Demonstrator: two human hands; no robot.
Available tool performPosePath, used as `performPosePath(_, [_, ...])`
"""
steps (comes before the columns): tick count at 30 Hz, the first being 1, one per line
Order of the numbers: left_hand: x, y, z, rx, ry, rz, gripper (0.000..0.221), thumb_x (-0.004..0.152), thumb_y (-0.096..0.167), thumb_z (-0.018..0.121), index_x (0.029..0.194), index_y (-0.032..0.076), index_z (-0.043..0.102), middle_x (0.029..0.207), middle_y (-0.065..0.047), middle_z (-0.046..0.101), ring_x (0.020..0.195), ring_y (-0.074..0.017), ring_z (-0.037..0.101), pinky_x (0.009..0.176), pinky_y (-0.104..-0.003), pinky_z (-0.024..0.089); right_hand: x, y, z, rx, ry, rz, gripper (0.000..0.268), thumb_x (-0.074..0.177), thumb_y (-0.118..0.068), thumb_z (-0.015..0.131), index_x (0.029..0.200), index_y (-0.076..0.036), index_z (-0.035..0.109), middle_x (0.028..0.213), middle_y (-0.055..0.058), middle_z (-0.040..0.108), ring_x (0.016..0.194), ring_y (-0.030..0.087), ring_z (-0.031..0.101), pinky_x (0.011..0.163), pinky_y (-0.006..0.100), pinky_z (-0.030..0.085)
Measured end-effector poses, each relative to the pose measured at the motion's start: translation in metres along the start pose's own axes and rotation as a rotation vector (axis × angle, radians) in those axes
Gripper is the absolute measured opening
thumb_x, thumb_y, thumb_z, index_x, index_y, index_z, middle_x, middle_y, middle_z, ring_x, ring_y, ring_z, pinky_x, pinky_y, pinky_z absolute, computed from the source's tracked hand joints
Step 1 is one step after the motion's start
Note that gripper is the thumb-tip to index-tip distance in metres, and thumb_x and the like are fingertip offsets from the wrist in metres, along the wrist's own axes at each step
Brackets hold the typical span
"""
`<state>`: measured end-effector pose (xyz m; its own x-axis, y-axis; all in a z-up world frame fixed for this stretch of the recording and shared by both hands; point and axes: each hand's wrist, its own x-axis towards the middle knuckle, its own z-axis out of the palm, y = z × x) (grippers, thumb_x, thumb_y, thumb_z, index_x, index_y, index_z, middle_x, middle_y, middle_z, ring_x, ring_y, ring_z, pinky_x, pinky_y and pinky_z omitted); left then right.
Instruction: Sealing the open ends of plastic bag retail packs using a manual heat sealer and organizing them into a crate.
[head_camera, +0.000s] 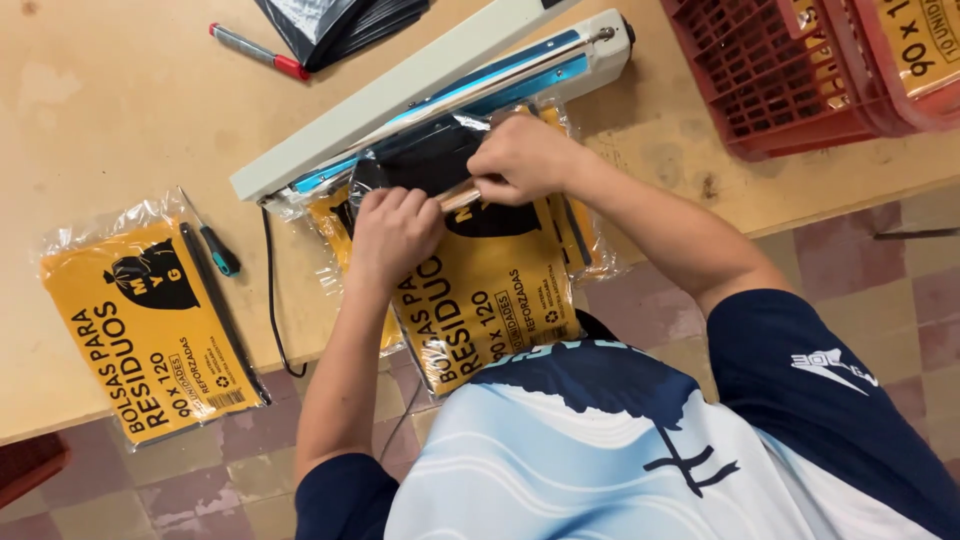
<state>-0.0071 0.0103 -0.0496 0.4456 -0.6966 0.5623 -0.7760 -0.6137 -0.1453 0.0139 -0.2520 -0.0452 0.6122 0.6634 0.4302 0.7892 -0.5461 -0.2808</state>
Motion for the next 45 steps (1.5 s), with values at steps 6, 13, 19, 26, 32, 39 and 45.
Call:
performPosePath(6, [0.021,0.007,0.001,-0.001,-0.453,-0.212,0.036,0.067,0.035,0.064,0.099,0.019,0.059,0.091,-0.001,0.058,0.077,-0.0260,0.064,0.061,-0.041,0.044,0.044,0.019,0.023,-0.213,-0.412,0.375,0.027,0.087,-0.027,0.066,0.110,-0.011,0.065,0.084,0.007,0.071,0.074,0.031,0.072,0.058,0.050,0.059])
performPosePath(13, [0.011,0.003,0.018,0.009,-0.500,-0.323,0.028,0.083,0.043,0.068,0.095,0.018,0.066,0.089,-0.001,0.060,0.091,-0.0264,0.059,0.067,-0.039,0.045,0.070,0.022,0.036,-0.062,-0.687,0.440,0.032,0.090,-0.032,0.066,0.111,-0.009,0.070,0.101,0.012,0.069,0.099,0.034,0.067,0.085,0.050,0.053])
performPosePath(19, [0.013,0.015,-0.016,0.103,-0.076,-0.049,0.014,0.101,0.023,0.052,0.090,0.018,0.058,0.080,-0.001,0.049,0.082,-0.0210,0.053,0.072,-0.032,0.041,0.075,0.009,0.026,0.128,-0.716,0.439,0.025,0.087,-0.017,0.068,0.111,-0.010,0.065,0.104,0.014,0.069,0.104,0.039,0.066,0.088,0.055,0.053])
performPosePath(26, [0.047,0.016,-0.048,0.139,0.082,-0.068,0.015,0.100,0.009,0.054,0.086,0.012,0.056,0.111,-0.007,0.059,0.115,-0.0280,0.062,0.096,-0.036,0.049,0.073,-0.006,0.002,0.257,-0.681,0.284,0.016,0.082,-0.011,0.070,0.095,-0.011,0.061,0.101,0.013,0.067,0.105,0.038,0.065,0.088,0.052,0.054])
performPosePath(32, [0.032,0.012,-0.026,0.046,-0.018,-0.052,0.015,0.101,0.013,0.051,0.087,0.012,0.055,0.099,-0.008,0.058,0.093,-0.0267,0.063,0.083,-0.036,0.051,0.080,-0.002,-0.019,0.336,-0.942,0.431,0.018,0.094,-0.029,0.060,0.105,-0.023,0.073,0.100,0.006,0.073,0.103,0.033,0.069,0.089,0.049,0.054])
performPosePath(39, [0.029,0.002,-0.006,-0.037,-0.239,-0.020,0.010,0.085,0.014,0.055,0.094,0.012,0.059,0.078,-0.008,0.054,0.079,-0.0307,0.056,0.063,-0.038,0.038,0.086,0.000,-0.026,0.342,-1.033,0.508,0.044,0.101,-0.042,0.037,0.105,-0.018,0.073,0.103,0.013,0.073,0.102,0.036,0.068,0.090,0.052,0.052])
performPosePath(45, [0.040,-0.015,-0.006,-0.252,-0.770,-0.130,0.022,0.082,0.026,0.053,0.085,0.010,0.068,0.076,-0.009,0.068,0.073,-0.0360,0.069,0.059,-0.044,0.049,0.093,-0.004,-0.037,0.431,-1.120,0.584,0.069,0.095,-0.064,0.033,0.112,-0.009,0.071,0.112,0.019,0.071,0.111,0.039,0.065,0.093,0.050,0.050])
